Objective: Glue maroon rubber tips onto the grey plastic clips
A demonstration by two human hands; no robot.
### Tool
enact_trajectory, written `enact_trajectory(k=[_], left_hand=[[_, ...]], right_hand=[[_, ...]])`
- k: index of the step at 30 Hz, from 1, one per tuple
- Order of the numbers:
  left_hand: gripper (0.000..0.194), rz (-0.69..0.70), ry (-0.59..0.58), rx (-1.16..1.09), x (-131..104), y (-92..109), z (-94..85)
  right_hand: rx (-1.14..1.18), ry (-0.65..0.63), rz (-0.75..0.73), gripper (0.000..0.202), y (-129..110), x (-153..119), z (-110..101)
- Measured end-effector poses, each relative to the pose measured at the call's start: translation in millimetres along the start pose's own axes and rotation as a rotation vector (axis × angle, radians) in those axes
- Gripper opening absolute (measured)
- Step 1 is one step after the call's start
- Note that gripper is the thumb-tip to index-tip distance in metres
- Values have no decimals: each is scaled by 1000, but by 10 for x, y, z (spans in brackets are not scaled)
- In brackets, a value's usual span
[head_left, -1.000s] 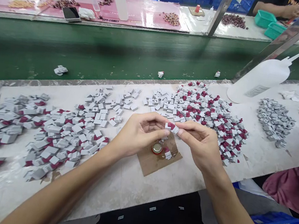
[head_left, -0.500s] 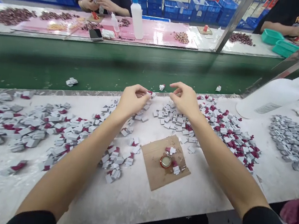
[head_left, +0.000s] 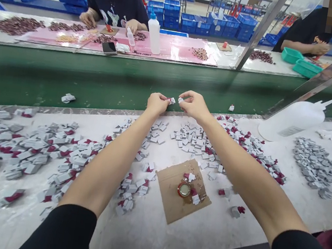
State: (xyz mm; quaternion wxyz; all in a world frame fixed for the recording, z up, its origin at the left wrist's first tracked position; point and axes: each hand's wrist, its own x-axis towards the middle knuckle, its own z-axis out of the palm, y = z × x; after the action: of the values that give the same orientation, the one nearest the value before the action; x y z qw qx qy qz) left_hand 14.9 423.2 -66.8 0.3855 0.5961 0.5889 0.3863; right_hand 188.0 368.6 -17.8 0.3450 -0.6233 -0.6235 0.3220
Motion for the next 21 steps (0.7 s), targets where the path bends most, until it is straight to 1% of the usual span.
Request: enact_trajectory(k=[2,3,4,5,6,7,8,10,12,14,16,19,21], left_hand=[[22,-9,77,46,-143,146,12],[25,31,93,65,-252,243,10],[30,89,81,63,-384,351,2],[36,198,34,55,-535,464,-10],[39,310,-71,8,-698,574,-27],[36,375,-197,-82,-865,675,-46],[30,408,-282,-161,-1030,763,-67],[24,433,-359,-226,-1324,882,-107],[21,421,-382,-269,-1558,921,-136],[18,390,-394,-306,-1746,893,-150],[14,359,-392,-328,-1919,830,-152],[10,323,-387,-321,-2180,729,-159],[11,295,-433,-279,-2324,669,-192]], right_hand=[[126,-15,1,21,15,-174,-203],[227,-27,6,22,22,-277,-301],[344,-43,13,24,29,-389,-393],[463,-59,19,26,33,-507,-474],[565,-70,19,28,35,-629,-546],[632,-76,10,29,33,-753,-606],[652,-74,-11,29,27,-877,-655],[624,-64,-68,29,2,-1125,-721],[562,-53,-119,29,-29,-1371,-751],[510,-24,-139,29,-53,-1609,-748],[485,-2,-115,25,-55,-1835,-720],[473,-24,-60,22,-9,-2136,-653],[454,-37,-44,23,42,-2311,-609]])
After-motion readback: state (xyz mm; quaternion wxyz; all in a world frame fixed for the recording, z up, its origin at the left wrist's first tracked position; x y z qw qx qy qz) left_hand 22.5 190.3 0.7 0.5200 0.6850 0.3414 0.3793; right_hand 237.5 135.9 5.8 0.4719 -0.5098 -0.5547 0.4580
